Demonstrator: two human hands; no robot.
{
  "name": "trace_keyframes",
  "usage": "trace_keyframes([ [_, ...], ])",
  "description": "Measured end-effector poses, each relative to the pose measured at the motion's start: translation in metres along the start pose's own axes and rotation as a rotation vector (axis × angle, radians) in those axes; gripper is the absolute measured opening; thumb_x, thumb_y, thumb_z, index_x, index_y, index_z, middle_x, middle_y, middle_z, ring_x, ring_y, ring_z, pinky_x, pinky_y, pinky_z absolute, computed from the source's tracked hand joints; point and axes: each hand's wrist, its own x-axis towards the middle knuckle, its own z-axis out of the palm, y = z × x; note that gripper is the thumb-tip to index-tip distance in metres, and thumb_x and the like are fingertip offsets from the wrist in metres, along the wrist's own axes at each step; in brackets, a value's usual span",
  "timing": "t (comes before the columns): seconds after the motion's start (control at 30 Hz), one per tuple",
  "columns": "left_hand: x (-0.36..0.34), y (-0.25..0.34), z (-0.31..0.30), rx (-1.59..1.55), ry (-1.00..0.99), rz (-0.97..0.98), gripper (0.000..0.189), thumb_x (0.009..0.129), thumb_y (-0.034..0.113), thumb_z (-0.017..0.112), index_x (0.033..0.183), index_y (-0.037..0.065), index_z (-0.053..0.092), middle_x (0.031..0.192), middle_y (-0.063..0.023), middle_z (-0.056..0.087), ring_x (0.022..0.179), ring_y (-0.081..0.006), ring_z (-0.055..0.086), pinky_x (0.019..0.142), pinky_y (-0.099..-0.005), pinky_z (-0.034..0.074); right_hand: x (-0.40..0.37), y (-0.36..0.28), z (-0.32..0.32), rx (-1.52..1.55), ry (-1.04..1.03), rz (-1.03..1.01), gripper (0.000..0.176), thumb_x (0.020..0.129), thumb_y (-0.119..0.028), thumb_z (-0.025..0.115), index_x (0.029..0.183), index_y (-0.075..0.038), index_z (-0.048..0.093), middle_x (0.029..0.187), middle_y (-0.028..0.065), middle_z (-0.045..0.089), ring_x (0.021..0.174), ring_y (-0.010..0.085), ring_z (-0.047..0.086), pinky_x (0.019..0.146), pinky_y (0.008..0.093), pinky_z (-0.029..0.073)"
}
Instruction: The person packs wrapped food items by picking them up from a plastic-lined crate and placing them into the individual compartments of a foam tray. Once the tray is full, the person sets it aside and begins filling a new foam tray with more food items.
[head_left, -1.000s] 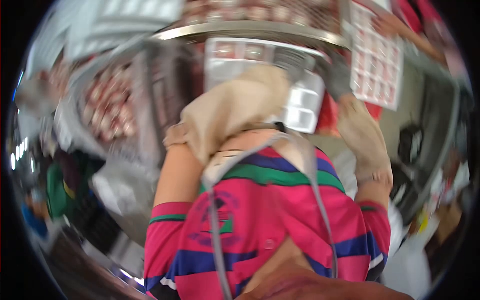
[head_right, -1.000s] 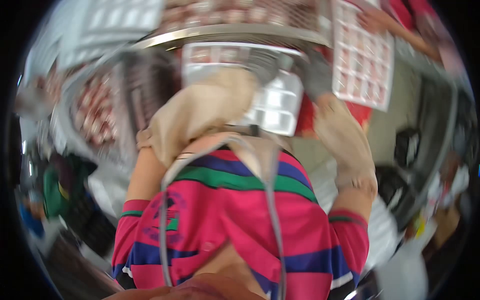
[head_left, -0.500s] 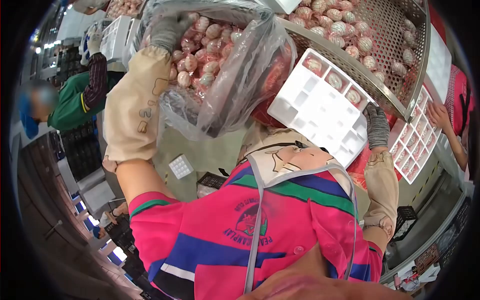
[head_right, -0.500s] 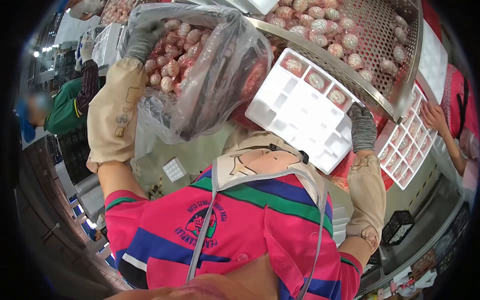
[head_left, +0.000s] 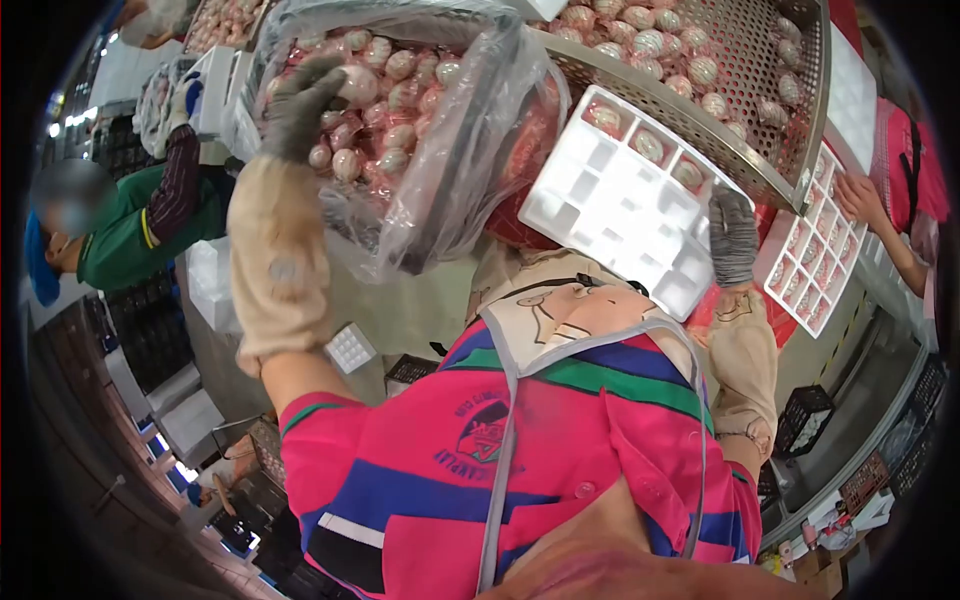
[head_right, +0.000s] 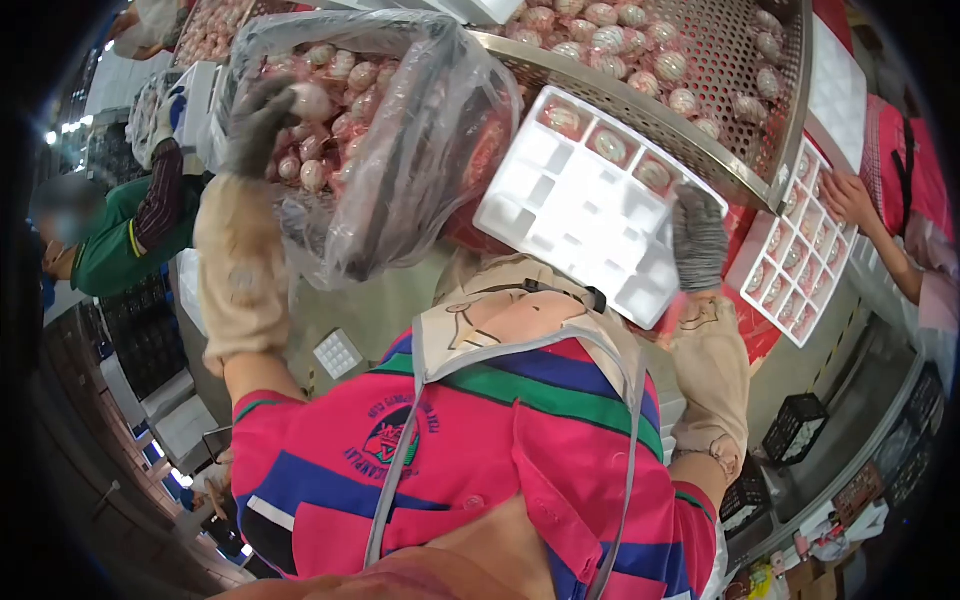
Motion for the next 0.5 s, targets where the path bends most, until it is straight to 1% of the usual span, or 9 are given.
trace_keyframes([
  [0.03, -0.019, 0.029, 0.013, -0.141, -0.080, 0.071, 0.037, 0.084, 0.010, 0.064, 0.120, 0.005, 0.057, 0.103, -0.0069, 0.063, 0.081, -0.0145, 0.061, 0.068, -0.0292, 0.052, 0.011, -0.030, -0.008, 0.001, -0.058, 0.039, 0.018, 0.088, -0.006, 0.057, 0.105, -0.003, 0.062, 0.100, 0.0121, 0.063, 0.093, 0.0248, 0.060, 0.083, 0.0333, 0.048],
  [0.1, -0.056, 0.070, 0.064, -0.430, -0.183, 0.195, 0.050, 0.083, 0.008, 0.065, 0.129, 0.004, 0.048, 0.108, -0.0109, 0.061, 0.086, -0.0174, 0.061, 0.069, -0.0297, 0.053, 0.022, -0.074, -0.010, 0.561, -0.178, 0.318, 0.022, 0.088, -0.013, 0.059, 0.107, -0.003, 0.061, 0.103, 0.0074, 0.064, 0.096, 0.0181, 0.060, 0.082, 0.0303, 0.049],
  [0.13, -0.075, 0.083, 0.099, -0.573, -0.190, 0.250, 0.057, 0.082, 0.007, 0.066, 0.134, 0.005, 0.043, 0.110, -0.0123, 0.060, 0.088, -0.0187, 0.061, 0.069, -0.0296, 0.053, 0.027, -0.086, -0.008, 0.882, -0.344, 0.428, 0.035, 0.090, -0.019, 0.058, 0.122, -0.004, 0.054, 0.108, 0.0097, 0.062, 0.098, 0.0195, 0.060, 0.082, 0.0313, 0.050],
  [0.2, -0.106, 0.091, 0.159, -0.734, -0.414, 0.209, 0.067, 0.078, 0.001, 0.067, 0.138, 0.006, 0.037, 0.111, -0.0126, 0.059, 0.093, -0.0201, 0.060, 0.071, -0.0300, 0.053, 0.032, -0.126, -0.010, 1.503, -0.467, 0.505, 0.052, 0.092, -0.026, 0.058, 0.136, -0.005, 0.040, 0.115, 0.0148, 0.057, 0.099, 0.0238, 0.061, 0.083, 0.0343, 0.051],
  [0.27, -0.115, 0.069, 0.214, -0.808, -0.460, 0.072, 0.073, 0.076, -0.003, 0.068, 0.140, 0.007, 0.034, 0.112, -0.0131, 0.059, 0.094, -0.0202, 0.060, 0.075, -0.0306, 0.053, 0.026, -0.132, -0.006, 1.758, -0.610, 0.563, 0.065, 0.091, -0.032, 0.058, 0.142, -0.005, 0.028, 0.117, 0.0175, 0.054, 0.097, 0.0258, 0.062, 0.081, 0.0358, 0.053],
  [0.33, -0.119, 0.032, 0.254, -0.792, -0.457, -0.168, 0.065, 0.075, -0.006, 0.068, 0.133, 0.005, 0.043, 0.109, -0.0112, 0.061, 0.092, -0.0187, 0.060, 0.077, -0.0302, 0.052, 0.033, -0.137, -0.015, 1.565, -0.612, 0.577, 0.061, 0.090, -0.033, 0.060, 0.136, -0.001, 0.034, 0.106, 0.0151, 0.057, 0.087, 0.0224, 0.064, 0.073, 0.0344, 0.056],
  [0.37, -0.117, 0.016, 0.264, -0.793, -0.464, -0.173, 0.065, 0.075, -0.006, 0.068, 0.133, 0.005, 0.043, 0.109, -0.0112, 0.061, 0.092, -0.0187, 0.060, 0.077, -0.0302, 0.052, 0.030, -0.126, -0.007, 1.389, -0.615, 0.598, 0.058, 0.090, -0.033, 0.061, 0.132, -0.001, 0.038, 0.102, 0.0133, 0.059, 0.080, 0.0208, 0.064, 0.068, 0.0333, 0.056],
  [0.43, -0.107, -0.006, 0.282, -0.623, -0.443, -0.158, 0.042, 0.078, 0.000, 0.068, 0.118, -0.001, 0.055, 0.100, -0.0086, 0.064, 0.092, -0.0168, 0.060, 0.076, -0.0279, 0.051, 0.025, -0.114, 0.007, 1.127, -0.541, 0.615, 0.051, 0.086, -0.033, 0.065, 0.119, 0.001, 0.047, 0.090, 0.0109, 0.063, 0.067, 0.0153, 0.063, 0.056, 0.0314, 0.054],
  [0.5, -0.096, -0.019, 0.291, -0.526, -0.404, -0.155, 0.033, 0.078, 0.000, 0.068, 0.110, -0.001, 0.059, 0.098, -0.0078, 0.065, 0.088, -0.0161, 0.060, 0.075, -0.0272, 0.051, 0.040, -0.116, 0.007, 0.890, -0.609, 0.644, 0.055, 0.084, -0.036, 0.066, 0.118, 0.003, 0.047, 0.088, 0.0129, 0.064, 0.069, 0.0173, 0.064, 0.058, 0.0322, 0.054],
])
